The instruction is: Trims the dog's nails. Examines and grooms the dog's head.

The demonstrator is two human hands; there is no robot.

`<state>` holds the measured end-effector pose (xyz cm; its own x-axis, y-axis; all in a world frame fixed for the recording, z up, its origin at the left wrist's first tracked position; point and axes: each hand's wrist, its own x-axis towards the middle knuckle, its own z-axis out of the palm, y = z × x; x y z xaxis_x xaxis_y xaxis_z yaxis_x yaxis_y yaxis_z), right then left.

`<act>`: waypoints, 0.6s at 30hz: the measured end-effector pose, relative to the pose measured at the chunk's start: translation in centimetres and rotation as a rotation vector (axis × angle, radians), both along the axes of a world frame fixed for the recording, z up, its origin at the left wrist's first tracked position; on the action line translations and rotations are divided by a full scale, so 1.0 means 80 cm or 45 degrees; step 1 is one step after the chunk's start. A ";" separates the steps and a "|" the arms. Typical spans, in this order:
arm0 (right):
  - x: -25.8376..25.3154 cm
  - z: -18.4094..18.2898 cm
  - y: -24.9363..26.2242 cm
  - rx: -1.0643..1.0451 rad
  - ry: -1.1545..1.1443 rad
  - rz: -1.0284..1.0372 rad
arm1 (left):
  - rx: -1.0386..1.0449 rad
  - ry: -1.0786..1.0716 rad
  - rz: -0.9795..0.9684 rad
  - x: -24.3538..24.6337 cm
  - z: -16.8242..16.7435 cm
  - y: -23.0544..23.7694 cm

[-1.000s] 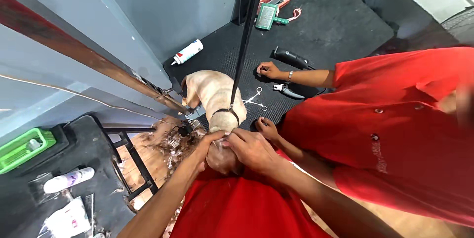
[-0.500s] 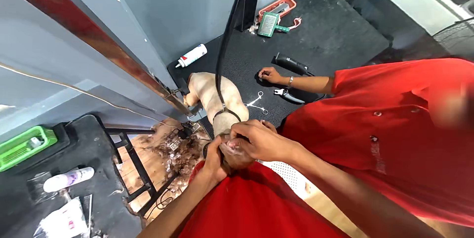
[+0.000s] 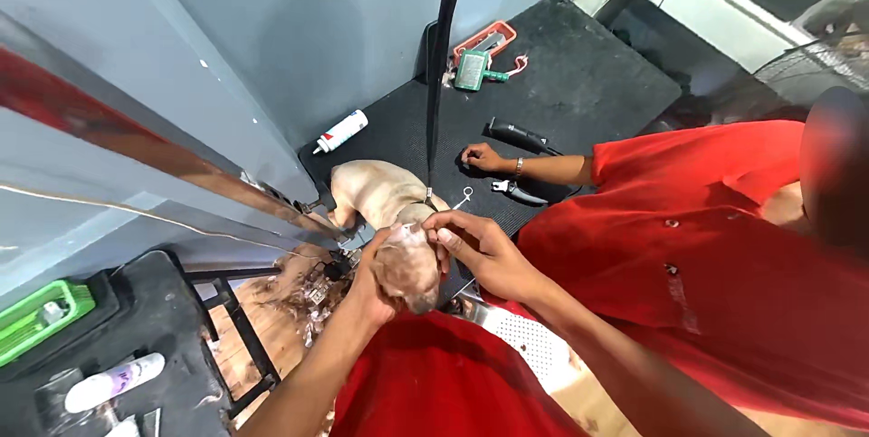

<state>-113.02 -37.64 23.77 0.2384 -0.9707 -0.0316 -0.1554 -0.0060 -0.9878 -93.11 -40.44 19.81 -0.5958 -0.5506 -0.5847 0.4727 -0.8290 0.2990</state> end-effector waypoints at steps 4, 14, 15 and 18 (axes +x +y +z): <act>0.009 -0.004 -0.009 0.090 -0.015 -0.076 | 0.120 -0.031 -0.089 0.005 -0.001 -0.017; -0.022 -0.081 -0.028 0.023 -0.001 -0.473 | 0.148 -0.272 -0.117 0.015 0.019 -0.054; -0.021 -0.079 -0.031 0.014 0.047 -0.450 | 0.050 -0.382 -0.095 0.023 0.013 -0.053; -0.037 -0.105 -0.049 -0.125 0.361 -0.620 | -0.023 -0.095 -0.229 0.029 -0.012 -0.062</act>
<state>-115.95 -41.58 15.39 -0.2415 -0.9681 0.0668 -0.4218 0.0428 -0.9057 -90.76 -45.41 18.84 -0.6413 -0.4495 -0.6218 0.2932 -0.8925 0.3428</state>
